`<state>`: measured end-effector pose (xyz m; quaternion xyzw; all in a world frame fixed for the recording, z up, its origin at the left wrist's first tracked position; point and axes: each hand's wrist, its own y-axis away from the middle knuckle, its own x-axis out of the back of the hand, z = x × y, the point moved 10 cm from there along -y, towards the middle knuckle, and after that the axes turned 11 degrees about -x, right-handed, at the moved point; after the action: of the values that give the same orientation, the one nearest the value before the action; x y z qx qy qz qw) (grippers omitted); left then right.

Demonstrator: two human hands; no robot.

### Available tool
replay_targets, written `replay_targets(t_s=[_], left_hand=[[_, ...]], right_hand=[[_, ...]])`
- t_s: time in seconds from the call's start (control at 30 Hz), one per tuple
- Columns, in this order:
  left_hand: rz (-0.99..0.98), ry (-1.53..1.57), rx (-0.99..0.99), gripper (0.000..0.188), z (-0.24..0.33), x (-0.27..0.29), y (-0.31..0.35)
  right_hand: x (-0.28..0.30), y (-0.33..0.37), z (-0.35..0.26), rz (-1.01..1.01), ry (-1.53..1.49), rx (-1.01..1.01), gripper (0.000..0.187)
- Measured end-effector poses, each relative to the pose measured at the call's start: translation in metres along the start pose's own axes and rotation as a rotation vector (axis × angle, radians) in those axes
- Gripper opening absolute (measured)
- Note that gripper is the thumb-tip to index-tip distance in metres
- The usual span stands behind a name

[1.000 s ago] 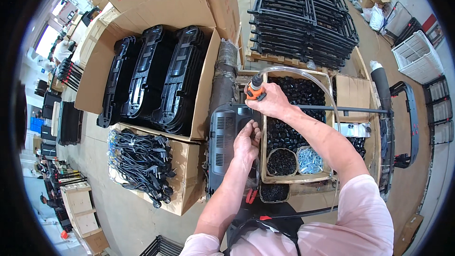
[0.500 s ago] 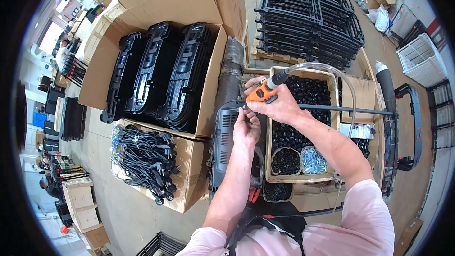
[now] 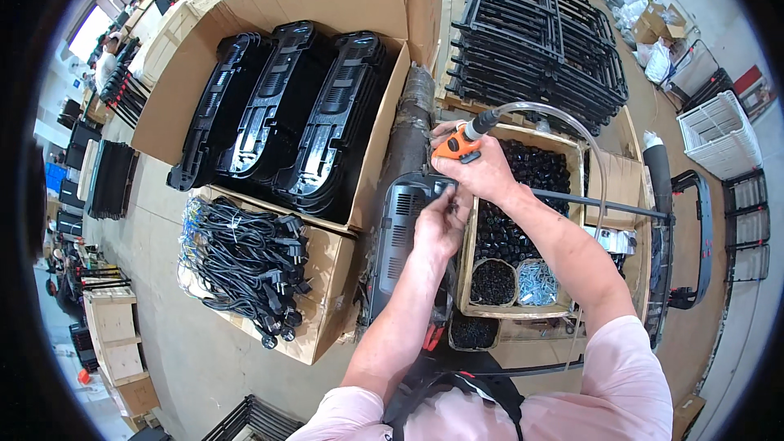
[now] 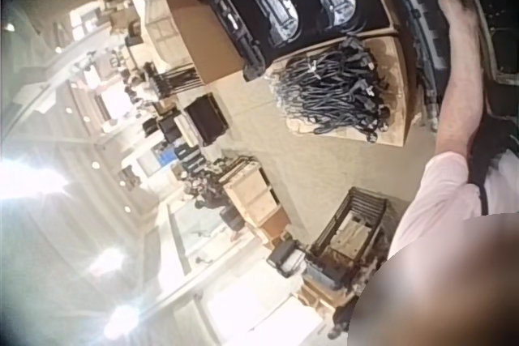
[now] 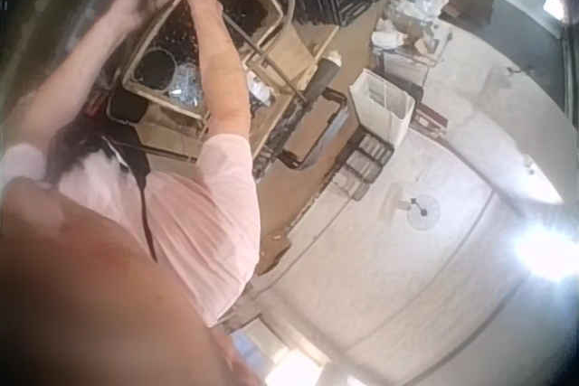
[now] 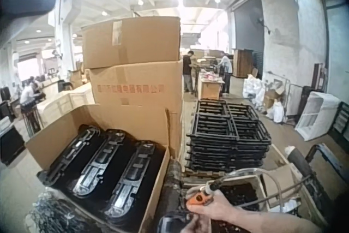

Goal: Assembling plastic components of a power tool using an electric screwdriver.

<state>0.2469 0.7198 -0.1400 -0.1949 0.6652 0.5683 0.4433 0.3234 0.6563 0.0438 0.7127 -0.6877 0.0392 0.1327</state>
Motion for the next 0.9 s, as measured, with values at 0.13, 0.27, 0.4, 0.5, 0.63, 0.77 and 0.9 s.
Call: replay_targets(t_s=[0.13, 0.27, 0.4, 0.5, 0.63, 0.77, 0.9], left_hand=[[-0.008, -0.153, 0.038, 0.021, -0.012, 0.010, 0.026], [-0.084, -0.289, 0.050, 0.024, -0.014, 0.026, 0.038], [-0.148, -0.334, 0.028, 0.026, -0.010, 0.036, 0.038], [-0.126, -0.385, 0.019, 0.026, -0.008, 0.029, 0.046], [0.009, -0.423, 0.031, 0.026, -0.013, 0.019, 0.065], [-0.043, -0.441, 0.019, 0.026, -0.007, 0.033, 0.067], [-0.200, -0.456, -0.005, 0.026, -0.003, 0.036, 0.063]], right_hand=[[-0.004, -0.011, 0.010, 0.002, 0.037, -0.036, 0.046], [-0.018, -0.020, 0.018, -0.028, 0.130, -0.032, 0.045], [-0.029, -0.027, 0.018, -0.049, 0.215, -0.057, 0.044], [-0.029, -0.031, 0.018, -0.040, 0.299, -0.080, 0.038], [-0.019, -0.034, 0.028, -0.028, 0.343, -0.073, 0.038], [-0.022, -0.036, 0.028, -0.027, 0.282, -0.064, 0.038], [-0.031, -0.034, 0.025, -0.072, 0.304, -0.044, 0.037]])
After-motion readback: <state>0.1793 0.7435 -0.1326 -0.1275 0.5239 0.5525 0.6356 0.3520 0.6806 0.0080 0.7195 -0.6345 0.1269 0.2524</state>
